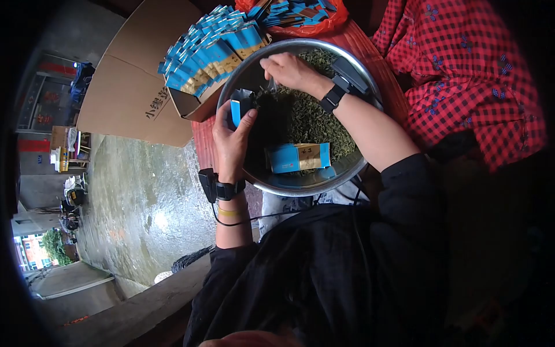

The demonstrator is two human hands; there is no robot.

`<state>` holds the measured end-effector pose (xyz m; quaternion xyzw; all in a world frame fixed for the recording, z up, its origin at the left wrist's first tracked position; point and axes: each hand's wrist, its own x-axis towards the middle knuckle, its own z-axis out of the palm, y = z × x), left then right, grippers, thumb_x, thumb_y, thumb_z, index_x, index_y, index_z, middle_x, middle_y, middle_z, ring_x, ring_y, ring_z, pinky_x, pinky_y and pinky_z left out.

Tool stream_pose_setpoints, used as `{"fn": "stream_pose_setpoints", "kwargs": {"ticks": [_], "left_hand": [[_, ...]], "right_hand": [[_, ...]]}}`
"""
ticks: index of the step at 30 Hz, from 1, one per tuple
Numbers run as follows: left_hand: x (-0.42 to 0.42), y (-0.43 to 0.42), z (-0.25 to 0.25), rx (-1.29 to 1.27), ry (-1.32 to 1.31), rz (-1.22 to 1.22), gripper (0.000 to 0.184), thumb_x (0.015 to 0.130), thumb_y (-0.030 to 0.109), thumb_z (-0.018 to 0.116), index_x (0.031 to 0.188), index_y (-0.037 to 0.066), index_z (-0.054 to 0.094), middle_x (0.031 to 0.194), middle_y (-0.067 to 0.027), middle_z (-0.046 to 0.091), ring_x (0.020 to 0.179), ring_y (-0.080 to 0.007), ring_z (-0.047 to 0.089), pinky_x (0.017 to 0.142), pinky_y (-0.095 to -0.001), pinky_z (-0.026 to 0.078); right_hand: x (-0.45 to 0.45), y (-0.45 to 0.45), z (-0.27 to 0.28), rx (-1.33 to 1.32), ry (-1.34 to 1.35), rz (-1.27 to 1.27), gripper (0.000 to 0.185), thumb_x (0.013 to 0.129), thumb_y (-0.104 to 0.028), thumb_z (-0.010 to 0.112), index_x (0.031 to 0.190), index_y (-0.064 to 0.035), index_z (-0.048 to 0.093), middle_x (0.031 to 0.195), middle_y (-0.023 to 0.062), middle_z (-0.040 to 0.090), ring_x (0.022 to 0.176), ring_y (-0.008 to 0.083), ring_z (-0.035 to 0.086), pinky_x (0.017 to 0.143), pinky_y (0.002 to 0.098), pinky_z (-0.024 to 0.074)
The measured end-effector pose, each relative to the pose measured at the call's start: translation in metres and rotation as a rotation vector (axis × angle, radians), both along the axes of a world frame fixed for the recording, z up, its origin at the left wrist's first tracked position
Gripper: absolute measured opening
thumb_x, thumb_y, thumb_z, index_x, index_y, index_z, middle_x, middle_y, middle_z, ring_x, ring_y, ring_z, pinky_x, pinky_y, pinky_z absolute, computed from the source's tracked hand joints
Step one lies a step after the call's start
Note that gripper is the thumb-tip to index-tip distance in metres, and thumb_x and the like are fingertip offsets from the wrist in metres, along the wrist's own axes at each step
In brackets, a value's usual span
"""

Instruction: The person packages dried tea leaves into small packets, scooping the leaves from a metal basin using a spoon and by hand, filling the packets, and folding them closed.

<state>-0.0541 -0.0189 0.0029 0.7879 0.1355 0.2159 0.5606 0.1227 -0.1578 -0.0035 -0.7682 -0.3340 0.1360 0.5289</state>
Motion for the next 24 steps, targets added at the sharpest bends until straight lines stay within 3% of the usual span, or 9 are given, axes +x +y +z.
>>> {"fn": "stream_pose_setpoints", "kwargs": {"ticks": [6, 8, 11, 15, 17, 18, 21, 23, 24], "left_hand": [[0.000, -0.002, -0.002, 0.067, 0.019, 0.005, 0.054, 0.079, 0.024, 0.081, 0.119, -0.001, 0.056, 0.105, -0.0127, 0.063, 0.093, -0.0203, 0.060, 0.084, -0.0320, 0.048], [0.001, -0.002, -0.003, 0.177, -0.026, -0.015, 0.052, 0.082, 0.018, 0.080, 0.123, -0.002, 0.054, 0.100, -0.0047, 0.064, 0.087, -0.0103, 0.059, 0.079, -0.0247, 0.049], [0.002, -0.001, -0.007, 0.207, -0.014, -0.013, 0.054, 0.081, 0.019, 0.080, 0.123, -0.003, 0.053, 0.102, -0.0058, 0.063, 0.089, -0.0110, 0.059, 0.079, -0.0250, 0.049], [0.000, -0.005, 0.003, 0.129, 0.060, -0.019, 0.059, 0.078, 0.026, 0.081, 0.123, -0.002, 0.053, 0.111, -0.0174, 0.062, 0.102, -0.0263, 0.060, 0.090, -0.0357, 0.047], [0.001, -0.003, 0.000, 0.162, 0.014, -0.030, 0.059, 0.078, 0.026, 0.081, 0.123, -0.002, 0.053, 0.111, -0.0180, 0.062, 0.102, -0.0270, 0.060, 0.091, -0.0358, 0.047], [0.001, -0.003, 0.000, 0.162, 0.014, -0.030, 0.059, 0.078, 0.026, 0.081, 0.123, -0.002, 0.053, 0.111, -0.0180, 0.062, 0.102, -0.0270, 0.060, 0.091, -0.0358, 0.047], [0.001, -0.005, 0.003, 0.161, -0.001, -0.020, 0.059, 0.079, 0.025, 0.081, 0.123, -0.002, 0.053, 0.111, -0.0182, 0.062, 0.102, -0.0276, 0.061, 0.091, -0.0362, 0.047], [0.001, -0.005, 0.003, 0.243, -0.015, 0.002, 0.055, 0.080, 0.023, 0.081, 0.122, -0.002, 0.054, 0.105, -0.0083, 0.063, 0.092, -0.0131, 0.058, 0.083, -0.0278, 0.049], [0.001, -0.005, 0.003, 0.242, -0.018, 0.007, 0.055, 0.080, 0.023, 0.081, 0.122, -0.002, 0.054, 0.105, -0.0083, 0.063, 0.092, -0.0131, 0.058, 0.083, -0.0278, 0.049]], "right_hand": [[0.000, -0.013, 0.029, 0.342, 0.073, -0.144, 0.044, 0.100, -0.039, 0.048, 0.077, -0.0047, 0.061, 0.061, -0.0026, 0.051, 0.058, 0.0051, 0.050, 0.056, 0.0218, 0.0409], [-0.005, -0.014, 0.033, 0.390, 0.080, -0.141, 0.043, 0.100, -0.039, 0.048, 0.078, -0.0050, 0.062, 0.061, -0.0029, 0.051, 0.058, 0.0051, 0.050, 0.057, 0.0216, 0.0412], [-0.021, -0.005, 0.036, 0.467, 0.033, -0.144, 0.040, 0.101, -0.035, 0.048, 0.081, -0.0045, 0.062, 0.063, -0.0018, 0.053, 0.059, 0.0067, 0.053, 0.058, 0.0231, 0.0432], [-0.037, -0.004, 0.035, 0.313, -0.356, -0.061, 0.030, 0.099, -0.029, 0.052, 0.085, -0.0036, 0.061, 0.072, 0.0033, 0.061, 0.065, 0.0144, 0.060, 0.061, 0.0291, 0.0463], [-0.041, -0.001, 0.036, 0.360, -0.967, -0.047, 0.021, 0.094, -0.026, 0.061, 0.085, -0.0059, 0.061, 0.074, 0.0042, 0.061, 0.068, 0.0204, 0.061, 0.063, 0.0327, 0.0462], [-0.046, -0.006, 0.042, 0.308, -1.015, -0.042, 0.016, 0.089, -0.026, 0.066, 0.083, -0.0110, 0.063, 0.075, 0.0018, 0.064, 0.072, 0.0210, 0.064, 0.066, 0.0331, 0.0484], [-0.044, -0.011, 0.049, 0.359, -1.142, -0.021, 0.014, 0.092, -0.021, 0.063, 0.087, -0.0082, 0.061, 0.076, 0.0040, 0.062, 0.069, 0.0234, 0.061, 0.063, 0.0339, 0.0458], [-0.033, -0.013, 0.046, 0.376, -1.101, -0.046, 0.013, 0.092, -0.021, 0.062, 0.089, -0.0077, 0.062, 0.077, 0.0051, 0.063, 0.070, 0.0259, 0.062, 0.063, 0.0346, 0.0460], [-0.028, -0.013, 0.043, 0.378, -1.026, -0.147, 0.015, 0.092, -0.021, 0.062, 0.089, -0.0071, 0.062, 0.077, 0.0061, 0.063, 0.071, 0.0272, 0.062, 0.062, 0.0354, 0.0462]]}}
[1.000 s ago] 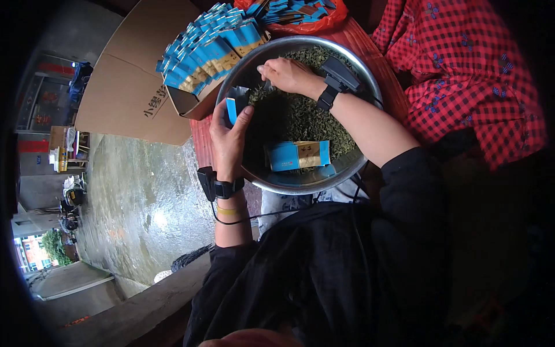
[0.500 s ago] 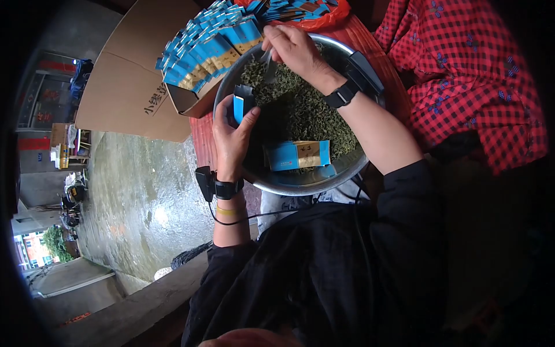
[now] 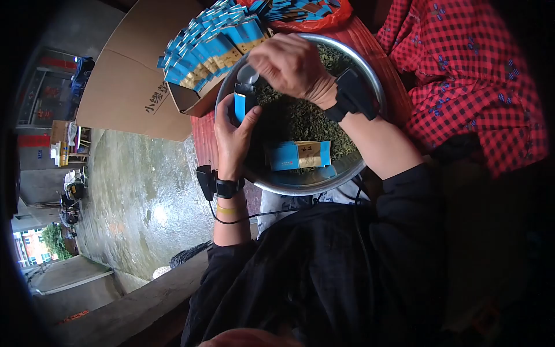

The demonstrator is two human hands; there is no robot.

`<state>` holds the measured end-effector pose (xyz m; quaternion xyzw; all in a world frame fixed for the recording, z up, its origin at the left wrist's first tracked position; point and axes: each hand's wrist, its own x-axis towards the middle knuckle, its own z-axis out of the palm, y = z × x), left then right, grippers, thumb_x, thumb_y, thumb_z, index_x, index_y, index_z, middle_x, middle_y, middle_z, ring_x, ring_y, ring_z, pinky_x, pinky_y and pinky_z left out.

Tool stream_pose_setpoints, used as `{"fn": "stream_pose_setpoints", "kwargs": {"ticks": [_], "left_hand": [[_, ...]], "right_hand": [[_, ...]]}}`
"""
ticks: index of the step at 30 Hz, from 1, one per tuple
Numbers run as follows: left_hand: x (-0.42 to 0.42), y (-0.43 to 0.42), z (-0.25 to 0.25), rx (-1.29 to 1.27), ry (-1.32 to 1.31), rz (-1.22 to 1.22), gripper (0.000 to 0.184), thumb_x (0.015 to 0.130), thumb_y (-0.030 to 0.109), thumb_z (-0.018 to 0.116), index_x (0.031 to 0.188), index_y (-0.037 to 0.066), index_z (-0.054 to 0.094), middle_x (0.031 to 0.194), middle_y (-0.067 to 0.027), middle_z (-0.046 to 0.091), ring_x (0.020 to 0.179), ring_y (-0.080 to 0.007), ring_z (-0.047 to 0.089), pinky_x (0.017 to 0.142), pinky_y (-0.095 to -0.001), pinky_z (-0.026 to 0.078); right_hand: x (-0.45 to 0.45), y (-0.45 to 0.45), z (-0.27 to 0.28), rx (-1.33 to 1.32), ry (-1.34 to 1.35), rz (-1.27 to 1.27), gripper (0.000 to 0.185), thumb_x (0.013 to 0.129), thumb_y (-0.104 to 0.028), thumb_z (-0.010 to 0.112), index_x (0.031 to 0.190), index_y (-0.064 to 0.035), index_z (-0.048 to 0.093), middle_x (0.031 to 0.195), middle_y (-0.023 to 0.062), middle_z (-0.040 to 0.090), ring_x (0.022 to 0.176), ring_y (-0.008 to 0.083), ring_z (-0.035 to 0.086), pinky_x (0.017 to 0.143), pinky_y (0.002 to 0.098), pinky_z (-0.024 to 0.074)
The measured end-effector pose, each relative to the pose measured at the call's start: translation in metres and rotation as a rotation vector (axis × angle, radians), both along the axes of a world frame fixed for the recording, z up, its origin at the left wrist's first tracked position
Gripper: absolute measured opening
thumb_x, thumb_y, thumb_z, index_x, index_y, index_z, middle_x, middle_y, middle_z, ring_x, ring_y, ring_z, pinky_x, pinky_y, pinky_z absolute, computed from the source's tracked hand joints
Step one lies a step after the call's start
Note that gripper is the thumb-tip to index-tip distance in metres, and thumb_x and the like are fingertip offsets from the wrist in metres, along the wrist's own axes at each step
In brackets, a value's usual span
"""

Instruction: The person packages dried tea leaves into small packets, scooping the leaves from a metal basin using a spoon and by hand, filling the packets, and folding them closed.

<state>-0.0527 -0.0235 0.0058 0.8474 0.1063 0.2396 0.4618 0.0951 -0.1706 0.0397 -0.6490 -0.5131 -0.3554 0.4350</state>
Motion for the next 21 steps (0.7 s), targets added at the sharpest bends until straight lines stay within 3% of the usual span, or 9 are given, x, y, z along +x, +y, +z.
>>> {"fn": "stream_pose_setpoints", "kwargs": {"ticks": [2, 3, 5, 9, 13, 14, 15, 18, 21], "left_hand": [[0.000, 0.000, 0.000, -0.110, 0.031, -0.005, 0.056, 0.079, 0.025, 0.080, 0.121, -0.001, 0.054, 0.109, -0.0176, 0.063, 0.100, -0.0275, 0.061, 0.089, -0.0361, 0.047], [-0.001, 0.000, 0.001, -0.111, 0.030, -0.004, 0.056, 0.079, 0.025, 0.080, 0.121, -0.001, 0.054, 0.109, -0.0176, 0.063, 0.100, -0.0275, 0.061, 0.089, -0.0361, 0.047], [-0.001, -0.001, 0.003, -0.080, 0.044, 0.000, 0.055, 0.079, 0.025, 0.080, 0.121, -0.001, 0.054, 0.108, -0.0175, 0.063, 0.099, -0.0273, 0.062, 0.088, -0.0360, 0.048], [-0.001, -0.001, 0.003, -0.106, 0.029, -0.008, 0.056, 0.079, 0.026, 0.080, 0.120, -0.001, 0.055, 0.108, -0.0175, 0.063, 0.098, -0.0270, 0.062, 0.088, -0.0360, 0.048], [0.000, 0.000, 0.004, -0.103, 0.036, -0.005, 0.057, 0.078, 0.026, 0.081, 0.120, -0.002, 0.055, 0.107, -0.0176, 0.064, 0.098, -0.0267, 0.062, 0.087, -0.0356, 0.048], [-0.001, -0.001, 0.005, -0.105, 0.035, -0.008, 0.057, 0.077, 0.026, 0.081, 0.119, -0.002, 0.055, 0.107, -0.0177, 0.064, 0.097, -0.0267, 0.062, 0.087, -0.0355, 0.048], [-0.001, -0.001, 0.003, -0.105, 0.034, -0.003, 0.057, 0.077, 0.026, 0.081, 0.119, -0.002, 0.055, 0.107, -0.0177, 0.064, 0.097, -0.0267, 0.062, 0.087, -0.0355, 0.048], [0.000, 0.000, 0.000, -0.132, 0.047, 0.014, 0.057, 0.077, 0.026, 0.082, 0.119, -0.002, 0.055, 0.106, -0.0178, 0.064, 0.097, -0.0269, 0.062, 0.087, -0.0358, 0.048], [0.000, -0.001, 0.001, -0.126, 0.044, 0.014, 0.057, 0.077, 0.026, 0.081, 0.119, -0.002, 0.055, 0.105, -0.0183, 0.064, 0.097, -0.0275, 0.062, 0.087, -0.0363, 0.048]], "right_hand": [[0.008, -0.001, -0.006, -0.005, 0.161, -0.093, 0.020, 0.094, -0.025, 0.060, 0.087, -0.0063, 0.061, 0.077, 0.0108, 0.065, 0.073, 0.0317, 0.064, 0.065, 0.0408, 0.0482], [0.011, -0.001, -0.010, -0.006, 0.161, -0.092, 0.020, 0.094, -0.025, 0.060, 0.087, -0.0063, 0.061, 0.077, 0.0108, 0.065, 0.073, 0.0317, 0.064, 0.065, 0.0408, 0.0482], [0.019, -0.002, -0.029, -0.448, 0.251, -0.283, 0.023, 0.095, -0.027, 0.057, 0.085, -0.0072, 0.060, 0.075, 0.0143, 0.066, 0.074, 0.0335, 0.064, 0.069, 0.0454, 0.0493], [0.014, 0.007, -0.050, -0.698, 0.499, -0.226, 0.034, 0.097, -0.037, 0.050, 0.086, -0.0066, 0.059, 0.075, 0.0170, 0.065, 0.079, 0.0382, 0.064, 0.072, 0.0478, 0.0488], [0.012, 0.012, -0.051, -0.577, 0.700, -0.140, 0.039, 0.098, -0.040, 0.047, 0.085, -0.0055, 0.062, 0.072, 0.0147, 0.065, 0.073, 0.0349, 0.066, 0.068, 0.0453, 0.0495], [0.016, 0.010, -0.049, -0.526, 0.846, -0.083, 0.040, 0.099, -0.039, 0.048, 0.084, -0.0049, 0.063, 0.068, 0.0106, 0.064, 0.065, 0.0241, 0.065, 0.062, 0.0383, 0.0491], [0.019, 0.008, -0.043, -0.528, 0.843, -0.079, 0.040, 0.099, -0.039, 0.048, 0.084, -0.0049, 0.063, 0.068, 0.0106, 0.064, 0.065, 0.0241, 0.065, 0.062, 0.0383, 0.0491], [0.032, 0.002, -0.035, -0.261, 0.925, 0.031, 0.037, 0.101, -0.033, 0.050, 0.084, -0.0025, 0.063, 0.065, 0.0015, 0.059, 0.061, 0.0089, 0.058, 0.057, 0.0258, 0.0460], [0.032, -0.003, -0.025, 0.017, 0.918, 0.100, 0.038, 0.102, -0.034, 0.049, 0.085, -0.0025, 0.063, 0.065, -0.0007, 0.058, 0.060, 0.0077, 0.057, 0.057, 0.0236, 0.0455]]}}
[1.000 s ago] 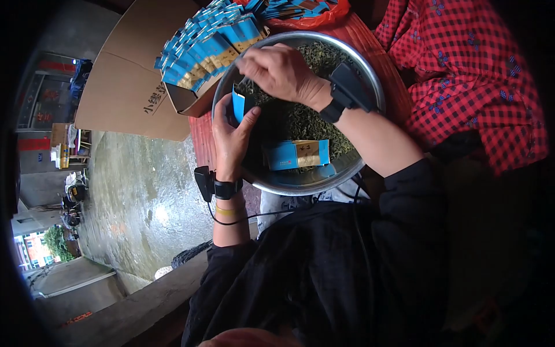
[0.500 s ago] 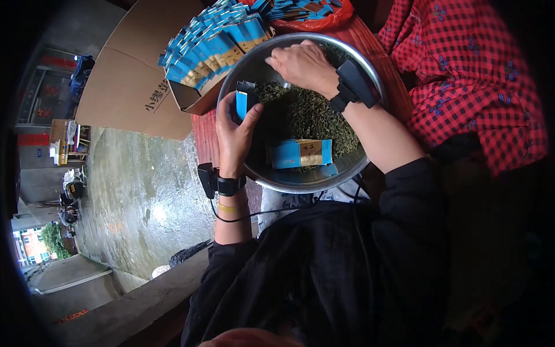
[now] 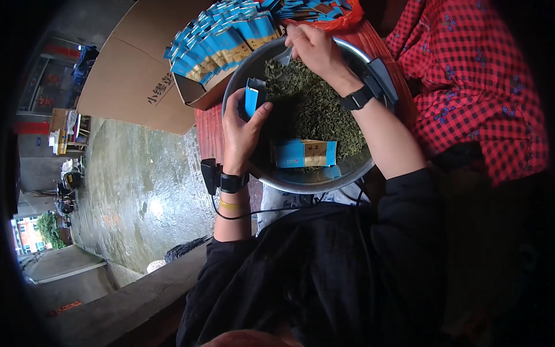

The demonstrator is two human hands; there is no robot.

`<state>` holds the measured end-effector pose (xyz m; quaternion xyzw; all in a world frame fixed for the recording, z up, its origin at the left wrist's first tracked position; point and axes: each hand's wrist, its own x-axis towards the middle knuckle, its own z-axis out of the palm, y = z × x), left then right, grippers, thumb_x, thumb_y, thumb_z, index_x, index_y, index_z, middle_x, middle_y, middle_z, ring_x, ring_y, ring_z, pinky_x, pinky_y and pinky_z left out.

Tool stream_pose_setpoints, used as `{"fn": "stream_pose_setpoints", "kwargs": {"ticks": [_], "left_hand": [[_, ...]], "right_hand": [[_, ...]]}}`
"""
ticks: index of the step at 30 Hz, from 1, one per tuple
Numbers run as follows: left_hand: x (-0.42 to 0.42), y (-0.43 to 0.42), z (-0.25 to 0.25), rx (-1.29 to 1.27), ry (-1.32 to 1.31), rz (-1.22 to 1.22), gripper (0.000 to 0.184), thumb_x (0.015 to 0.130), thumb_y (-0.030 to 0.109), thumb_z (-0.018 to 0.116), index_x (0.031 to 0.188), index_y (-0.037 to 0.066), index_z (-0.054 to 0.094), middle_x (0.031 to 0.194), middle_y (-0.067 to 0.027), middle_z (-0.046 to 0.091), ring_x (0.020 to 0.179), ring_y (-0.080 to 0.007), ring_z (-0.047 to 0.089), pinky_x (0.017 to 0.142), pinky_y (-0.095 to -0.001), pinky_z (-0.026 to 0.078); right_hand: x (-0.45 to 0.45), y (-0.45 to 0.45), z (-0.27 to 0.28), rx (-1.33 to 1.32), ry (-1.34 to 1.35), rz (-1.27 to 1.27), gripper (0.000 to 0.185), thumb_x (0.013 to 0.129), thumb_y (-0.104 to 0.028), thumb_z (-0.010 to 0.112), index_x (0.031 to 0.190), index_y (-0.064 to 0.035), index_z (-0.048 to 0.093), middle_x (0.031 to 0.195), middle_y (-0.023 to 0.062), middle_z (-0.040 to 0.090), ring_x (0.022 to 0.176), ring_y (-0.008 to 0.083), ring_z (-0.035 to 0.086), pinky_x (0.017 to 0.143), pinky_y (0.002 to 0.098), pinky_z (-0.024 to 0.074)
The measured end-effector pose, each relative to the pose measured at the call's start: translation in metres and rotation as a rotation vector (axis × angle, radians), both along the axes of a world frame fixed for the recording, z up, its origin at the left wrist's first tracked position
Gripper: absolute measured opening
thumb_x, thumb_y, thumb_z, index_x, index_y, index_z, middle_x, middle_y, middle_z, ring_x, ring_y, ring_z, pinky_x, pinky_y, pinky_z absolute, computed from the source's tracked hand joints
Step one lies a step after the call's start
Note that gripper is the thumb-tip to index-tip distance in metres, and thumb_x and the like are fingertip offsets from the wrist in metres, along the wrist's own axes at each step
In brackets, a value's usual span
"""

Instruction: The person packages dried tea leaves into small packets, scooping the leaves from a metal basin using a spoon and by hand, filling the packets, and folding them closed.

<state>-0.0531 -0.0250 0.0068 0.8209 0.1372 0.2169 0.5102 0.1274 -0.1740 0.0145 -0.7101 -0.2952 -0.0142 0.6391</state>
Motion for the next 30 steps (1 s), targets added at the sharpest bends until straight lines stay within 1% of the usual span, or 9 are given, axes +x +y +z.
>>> {"fn": "stream_pose_setpoints", "kwargs": {"ticks": [2, 5, 6, 8, 12, 18, 24, 27, 30], "left_hand": [[0.000, 0.001, 0.000, 0.119, -0.016, -0.015, 0.054, 0.080, 0.025, 0.081, 0.120, -0.002, 0.056, 0.100, -0.0073, 0.064, 0.089, -0.0140, 0.059, 0.081, -0.0287, 0.049], [0.000, 0.000, 0.001, 0.119, -0.001, -0.007, 0.054, 0.080, 0.024, 0.081, 0.120, -0.002, 0.055, 0.100, -0.0074, 0.064, 0.089, -0.0136, 0.058, 0.081, -0.0282, 0.049], [0.000, -0.001, 0.000, 0.120, 0.001, -0.008, 0.054, 0.080, 0.024, 0.081, 0.120, -0.002, 0.055, 0.100, -0.0074, 0.064, 0.089, -0.0136, 0.058, 0.081, -0.0282, 0.049], [0.000, 0.000, 0.000, 0.023, 0.006, -0.018, 0.057, 0.077, 0.026, 0.082, 0.119, -0.002, 0.055, 0.104, -0.0188, 0.064, 0.097, -0.0284, 0.062, 0.088, -0.0366, 0.048], [0.001, 0.001, -0.002, 0.007, -0.028, -0.017, 0.057, 0.077, 0.026, 0.081, 0.119, -0.002, 0.055, 0.104, -0.0186, 0.064, 0.096, -0.0280, 0.062, 0.088, -0.0365, 0.048], [0.000, 0.002, -0.002, 0.026, -0.018, 0.001, 0.058, 0.077, 0.026, 0.082, 0.119, -0.002, 0.055, 0.105, -0.0178, 0.064, 0.096, -0.0261, 0.062, 0.087, -0.0359, 0.048], [-0.001, -0.001, 0.007, -0.014, -0.027, -0.013, 0.056, 0.077, 0.026, 0.081, 0.118, -0.002, 0.055, 0.104, -0.0169, 0.065, 0.095, -0.0249, 0.062, 0.086, -0.0355, 0.048], [-0.002, 0.000, 0.006, -0.016, -0.003, 0.001, 0.056, 0.077, 0.026, 0.082, 0.118, -0.002, 0.055, 0.104, -0.0167, 0.065, 0.095, -0.0247, 0.062, 0.085, -0.0355, 0.049], [-0.001, 0.001, 0.002, -0.008, -0.018, -0.004, 0.056, 0.077, 0.026, 0.081, 0.118, -0.002, 0.055, 0.103, -0.0164, 0.065, 0.094, -0.0242, 0.062, 0.085, -0.0354, 0.049]], "right_hand": [[-0.009, 0.000, 0.009, 0.060, 0.046, 0.024, 0.038, 0.102, -0.034, 0.048, 0.087, -0.0027, 0.063, 0.067, -0.0017, 0.058, 0.061, 0.0065, 0.056, 0.059, 0.0220, 0.0459], [-0.033, 0.001, 0.023, 0.004, -0.136, 0.043, 0.036, 0.101, -0.033, 0.049, 0.089, -0.0024, 0.063, 0.072, 0.0007, 0.061, 0.068, 0.0076, 0.060, 0.063, 0.0242, 0.0487], [-0.036, 0.001, 0.021, -0.072, -0.259, 0.070, 0.029, 0.099, -0.028, 0.052, 0.090, -0.0029, 0.063, 0.073, 0.0047, 0.062, 0.068, 0.0137, 0.062, 0.063, 0.0275, 0.0489], [-0.040, 0.007, 0.020, -0.064, -0.770, 0.031, 0.019, 0.096, -0.021, 0.057, 0.091, -0.0036, 0.063, 0.076, 0.0081, 0.063, 0.067, 0.0212, 0.063, 0.062, 0.0302, 0.0490], [-0.046, 0.005, 0.027, -0.050, -0.942, 0.058, 0.012, 0.094, -0.015, 0.060, 0.093, -0.0037, 0.063, 0.077, 0.0100, 0.063, 0.068, 0.0272, 0.064, 0.063, 0.0329, 0.0496], [-0.016, 0.005, 0.003, -0.231, -0.657, -0.153, 0.019, 0.095, -0.024, 0.059, 0.088, -0.0069, 0.060, 0.071, 0.0131, 0.063, 0.066, 0.0325, 0.063, 0.057, 0.0406, 0.0491], [-0.021, 0.013, -0.029, -0.727, -0.345, 0.036, 0.037, 0.097, -0.040, 0.046, 0.090, -0.0081, 0.063, 0.080, 0.0168, 0.068, 0.081, 0.0401, 0.065, 0.073, 0.0483, 0.0514], [-0.019, 0.015, -0.025, -0.595, -0.020, 0.095, 0.038, 0.099, -0.037, 0.046, 0.087, -0.0057, 0.063, 0.067, 0.0070, 0.064, 0.066, 0.0193, 0.064, 0.063, 0.0342, 0.0492], [-0.010, 0.010, -0.017, -0.370, 0.119, 0.154, 0.039, 0.100, -0.037, 0.047, 0.084, -0.0044, 0.063, 0.063, 0.0037, 0.061, 0.062, 0.0122, 0.060, 0.058, 0.0289, 0.0468]]}}
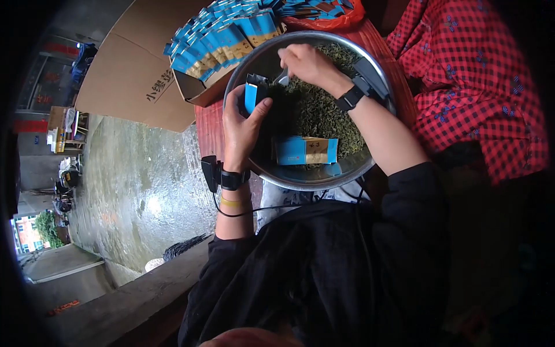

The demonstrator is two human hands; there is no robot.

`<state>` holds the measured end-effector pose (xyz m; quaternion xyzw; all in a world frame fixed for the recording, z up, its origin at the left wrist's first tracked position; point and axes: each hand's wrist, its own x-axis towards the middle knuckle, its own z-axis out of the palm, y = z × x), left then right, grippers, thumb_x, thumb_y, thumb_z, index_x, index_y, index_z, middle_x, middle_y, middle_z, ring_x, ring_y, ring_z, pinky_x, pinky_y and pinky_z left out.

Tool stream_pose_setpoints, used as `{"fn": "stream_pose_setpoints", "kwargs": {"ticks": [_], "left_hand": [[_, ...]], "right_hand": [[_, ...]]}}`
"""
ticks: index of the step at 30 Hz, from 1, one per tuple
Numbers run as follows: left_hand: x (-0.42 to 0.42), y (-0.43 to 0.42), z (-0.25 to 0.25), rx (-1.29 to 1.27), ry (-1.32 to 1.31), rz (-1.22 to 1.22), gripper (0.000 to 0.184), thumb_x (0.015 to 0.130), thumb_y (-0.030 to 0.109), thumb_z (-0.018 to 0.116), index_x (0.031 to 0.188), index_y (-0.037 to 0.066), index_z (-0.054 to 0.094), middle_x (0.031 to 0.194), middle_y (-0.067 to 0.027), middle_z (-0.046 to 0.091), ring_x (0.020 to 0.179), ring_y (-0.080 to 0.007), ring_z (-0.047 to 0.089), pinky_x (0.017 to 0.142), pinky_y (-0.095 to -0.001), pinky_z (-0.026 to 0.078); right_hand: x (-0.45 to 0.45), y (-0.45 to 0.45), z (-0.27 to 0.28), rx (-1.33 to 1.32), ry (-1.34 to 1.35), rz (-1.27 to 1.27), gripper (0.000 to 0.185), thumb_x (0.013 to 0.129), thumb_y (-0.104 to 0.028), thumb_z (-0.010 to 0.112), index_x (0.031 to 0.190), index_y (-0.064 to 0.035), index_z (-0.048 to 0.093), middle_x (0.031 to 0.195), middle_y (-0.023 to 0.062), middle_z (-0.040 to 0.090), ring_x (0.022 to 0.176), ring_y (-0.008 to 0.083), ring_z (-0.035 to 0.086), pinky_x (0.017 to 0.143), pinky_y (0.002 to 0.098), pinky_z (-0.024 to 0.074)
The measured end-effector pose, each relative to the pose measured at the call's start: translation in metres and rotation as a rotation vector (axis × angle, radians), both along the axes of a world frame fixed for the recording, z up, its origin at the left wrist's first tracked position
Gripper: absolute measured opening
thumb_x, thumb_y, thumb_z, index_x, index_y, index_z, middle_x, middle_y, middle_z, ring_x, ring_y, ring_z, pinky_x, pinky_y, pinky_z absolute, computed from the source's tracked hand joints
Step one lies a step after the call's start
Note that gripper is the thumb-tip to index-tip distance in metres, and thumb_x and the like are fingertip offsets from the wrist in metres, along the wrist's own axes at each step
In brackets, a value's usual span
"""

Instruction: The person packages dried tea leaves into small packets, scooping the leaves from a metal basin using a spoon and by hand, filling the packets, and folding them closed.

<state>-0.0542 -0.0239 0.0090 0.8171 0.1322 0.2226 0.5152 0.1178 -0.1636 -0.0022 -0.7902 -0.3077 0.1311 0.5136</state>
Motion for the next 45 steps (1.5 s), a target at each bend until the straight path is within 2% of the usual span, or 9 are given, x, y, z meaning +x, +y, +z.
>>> {"fn": "stream_pose_setpoints", "kwargs": {"ticks": [9, 14, 19, 28, 32, 35, 40, 41, 45], "left_hand": [[0.000, -0.002, 0.003, 0.008, 0.041, -0.009, 0.056, 0.077, 0.024, 0.082, 0.119, -0.002, 0.055, 0.103, -0.0151, 0.064, 0.093, -0.0228, 0.061, 0.086, -0.0346, 0.048], [0.000, -0.002, 0.003, 0.013, 0.038, -0.007, 0.056, 0.077, 0.024, 0.081, 0.119, -0.002, 0.055, 0.104, -0.0154, 0.064, 0.094, -0.0232, 0.061, 0.086, -0.0348, 0.048], [0.001, -0.001, 0.001, -0.009, 0.033, -0.019, 0.055, 0.078, 0.025, 0.081, 0.119, -0.002, 0.055, 0.104, -0.0156, 0.064, 0.095, -0.0237, 0.061, 0.086, -0.0349, 0.049], [0.000, -0.003, 0.005, 0.068, 0.040, -0.069, 0.053, 0.079, 0.025, 0.079, 0.119, -0.002, 0.056, 0.098, -0.0178, 0.067, 0.091, -0.0260, 0.065, 0.083, -0.0360, 0.050], [-0.002, -0.005, 0.010, 0.048, 0.036, -0.029, 0.051, 0.081, 0.024, 0.078, 0.119, -0.002, 0.057, 0.100, -0.0171, 0.067, 0.092, -0.0250, 0.065, 0.083, -0.0354, 0.050], [0.000, -0.003, 0.003, 0.035, -0.005, -0.017, 0.048, 0.084, 0.024, 0.075, 0.119, -0.003, 0.057, 0.098, -0.0141, 0.066, 0.091, -0.0220, 0.063, 0.082, -0.0338, 0.049], [-0.002, -0.004, 0.009, -0.106, -0.093, -0.045, 0.042, 0.092, 0.027, 0.067, 0.119, -0.004, 0.056, 0.092, -0.0061, 0.063, 0.084, -0.0139, 0.057, 0.077, -0.0288, 0.047], [-0.003, -0.005, 0.011, -0.109, -0.103, -0.062, 0.039, 0.095, 0.028, 0.064, 0.118, -0.003, 0.057, 0.090, -0.0046, 0.061, 0.082, -0.0125, 0.054, 0.075, -0.0274, 0.046], [-0.003, -0.001, 0.007, -0.127, -0.092, -0.188, 0.036, 0.099, 0.029, 0.056, 0.117, -0.002, 0.057, 0.087, -0.0028, 0.058, 0.081, -0.0108, 0.051, 0.073, -0.0256, 0.044]], "right_hand": [[-0.015, -0.009, 0.032, 0.422, -0.122, -0.140, 0.036, 0.102, -0.032, 0.048, 0.088, -0.0020, 0.063, 0.071, -0.0013, 0.057, 0.066, 0.0043, 0.054, 0.063, 0.0215, 0.0470], [-0.041, -0.001, 0.036, 0.315, -0.810, 0.092, 0.022, 0.097, -0.025, 0.057, 0.091, -0.0041, 0.062, 0.078, 0.0093, 0.062, 0.071, 0.0245, 0.064, 0.063, 0.0330, 0.0498], [-0.045, -0.002, 0.045, 0.388, -0.923, 0.102, 0.018, 0.095, -0.020, 0.059, 0.088, -0.0036, 0.060, 0.077, 0.0081, 0.063, 0.069, 0.0261, 0.062, 0.062, 0.0347, 0.0488], [-0.048, 0.002, 0.029, 0.271, -0.728, 0.191, 0.017, 0.093, -0.018, 0.060, 0.088, -0.0022, 0.061, 0.079, 0.0114, 0.064, 0.073, 0.0296, 0.064, 0.063, 0.0365, 0.0493], [-0.032, -0.011, 0.038, 0.374, -0.583, -0.075, 0.022, 0.096, -0.020, 0.055, 0.094, 0.0005, 0.063, 0.083, 0.0093, 0.066, 0.077, 0.0202, 0.066, 0.068, 0.0312, 0.0514], [-0.015, -0.016, 0.040, 0.328, -0.533, -0.144, 0.021, 0.096, -0.020, 0.056, 0.096, -0.0001, 0.063, 0.082, 0.0091, 0.066, 0.079, 0.0228, 0.067, 0.069, 0.0322, 0.0518], [-0.013, -0.012, 0.035, 0.138, -0.752, 0.082, 0.014, 0.083, -0.006, 0.058, 0.096, -0.0026, 0.062, 0.106, 0.0099, 0.064, 0.104, 0.0272, 0.062, 0.093, 0.0357, 0.0474], [-0.014, -0.009, 0.032, 0.208, -0.580, 0.195, 0.019, 0.077, -0.003, 0.059, 0.096, -0.0032, 0.062, 0.122, 0.0105, 0.059, 0.117, 0.0274, 0.055, 0.102, 0.0378, 0.0421], [-0.035, -0.004, 0.036, 0.194, -0.453, 0.403, 0.023, 0.077, -0.005, 0.063, 0.100, -0.0058, 0.064, 0.129, 0.0105, 0.056, 0.123, 0.0273, 0.053, 0.104, 0.0386, 0.0409]]}}
